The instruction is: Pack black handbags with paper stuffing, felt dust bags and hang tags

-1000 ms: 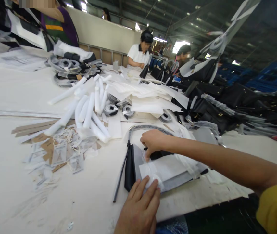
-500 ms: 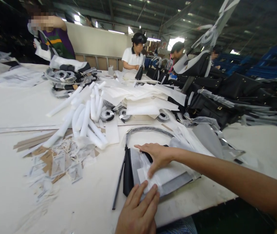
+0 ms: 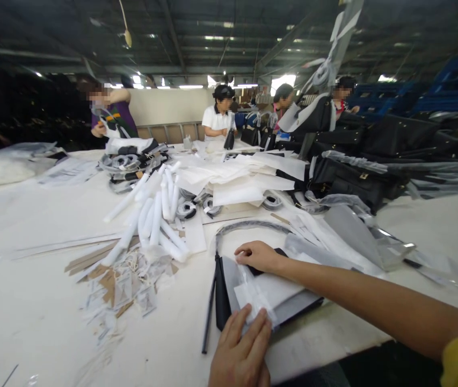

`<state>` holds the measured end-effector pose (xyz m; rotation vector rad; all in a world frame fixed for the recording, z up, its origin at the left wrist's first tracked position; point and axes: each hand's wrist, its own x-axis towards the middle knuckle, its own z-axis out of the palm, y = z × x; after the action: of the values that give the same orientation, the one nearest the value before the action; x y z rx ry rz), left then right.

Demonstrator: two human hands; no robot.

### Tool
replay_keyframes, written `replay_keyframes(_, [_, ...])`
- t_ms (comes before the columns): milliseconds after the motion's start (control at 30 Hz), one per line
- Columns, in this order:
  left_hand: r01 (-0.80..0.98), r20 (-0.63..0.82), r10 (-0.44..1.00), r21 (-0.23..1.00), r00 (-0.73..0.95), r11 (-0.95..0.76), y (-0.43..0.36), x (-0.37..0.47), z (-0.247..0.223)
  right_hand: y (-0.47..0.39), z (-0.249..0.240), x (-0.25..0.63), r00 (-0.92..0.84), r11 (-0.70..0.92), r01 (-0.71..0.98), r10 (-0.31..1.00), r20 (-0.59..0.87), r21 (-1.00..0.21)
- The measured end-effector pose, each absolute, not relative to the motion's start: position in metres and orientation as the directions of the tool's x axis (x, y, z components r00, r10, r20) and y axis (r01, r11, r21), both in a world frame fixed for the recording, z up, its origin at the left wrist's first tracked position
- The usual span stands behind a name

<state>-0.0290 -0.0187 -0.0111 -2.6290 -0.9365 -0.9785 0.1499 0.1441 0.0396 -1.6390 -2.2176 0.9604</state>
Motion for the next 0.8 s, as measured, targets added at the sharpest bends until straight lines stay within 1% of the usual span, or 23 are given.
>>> replay_keyframes(100, [0.582,0.654,0.449,0.016,0.609,-0.813,-0.018,-0.031,-0.012,0.138,0.056,0.146,-0.301,0.210,0.779,0.952,-0.059,-0.591])
replay_keyframes(133, [0.553,0.660,0.436,0.037,0.612,-0.833,-0.018,-0.033,-0.010,0.131,0.064,0.148,-0.305,0.242,0.774,0.952,-0.010,-0.585])
replay_keyframes(167, [0.527,0.666,0.448,0.097,0.596,-0.845,-0.017,-0.036,-0.008,0.120,0.073,0.152,-0.319,0.288,0.767,0.946,0.048,-0.574])
replay_keyframes(200, [0.509,0.663,0.495,0.195,0.562,-0.838,-0.015,-0.040,-0.003,0.107,0.081,0.159,-0.331,0.335,0.762,0.937,0.111,-0.554])
replay_keyframes(233, [0.503,0.642,0.577,0.325,0.505,-0.801,-0.011,-0.045,0.003,0.090,0.086,0.168,-0.336,0.376,0.759,0.926,0.174,-0.532])
replay_keyframes(267, [0.506,0.589,0.681,0.467,0.434,-0.726,-0.005,-0.050,0.012,0.072,0.089,0.181,-0.332,0.424,0.780,0.904,0.270,-0.460])
replay_keyframes(300, [0.511,0.509,0.786,0.600,0.351,-0.616,0.004,-0.054,0.021,0.053,0.089,0.195,-0.275,0.401,0.828,0.900,0.339,-0.393])
replay_keyframes(333, [0.515,0.416,0.866,0.697,0.277,-0.499,0.016,-0.058,0.031,0.035,0.085,0.211,-0.189,0.315,0.885,0.916,0.354,-0.343])
replay_keyframes(367, [0.519,0.317,0.920,0.760,0.231,-0.392,0.031,-0.062,0.040,0.019,0.078,0.227,-0.090,0.201,0.929,0.937,0.338,-0.310])
replay_keyframes(400, [0.517,0.247,0.956,0.804,0.159,-0.294,0.050,-0.064,0.047,0.005,0.069,0.241,-0.017,0.106,0.950,0.957,0.290,-0.293])
replay_keyframes(433, [0.522,0.215,0.969,0.816,0.125,-0.249,0.070,-0.065,0.052,-0.006,0.058,0.253,0.024,0.048,0.952,0.973,0.228,-0.302])
replay_keyframes(467, [0.529,0.184,0.977,0.822,0.107,-0.212,0.091,-0.064,0.054,-0.015,0.048,0.262,0.055,0.002,0.942,0.986,0.161,-0.335])
replay_keyframes(533, [0.541,0.099,0.992,0.832,0.075,-0.123,0.131,-0.058,0.053,-0.025,0.029,0.270,0.067,-0.043,0.911,0.997,0.044,-0.411])
replay_keyframes(567, [0.543,0.053,0.997,0.836,0.063,-0.078,0.147,-0.053,0.050,-0.028,0.023,0.270,0.075,-0.059,0.892,0.997,0.018,-0.448])
replay_keyframes(700, [0.479,-0.075,0.997,0.877,0.035,0.049,0.174,-0.032,0.043,-0.033,0.013,0.263,0.134,-0.081,0.803,0.990,0.046,-0.591])
replay_keyframes(800, [0.347,-0.082,0.994,0.936,0.070,0.053,0.159,-0.026,0.061,-0.038,0.013,0.257,0.157,-0.113,0.682,0.988,-0.006,-0.723])
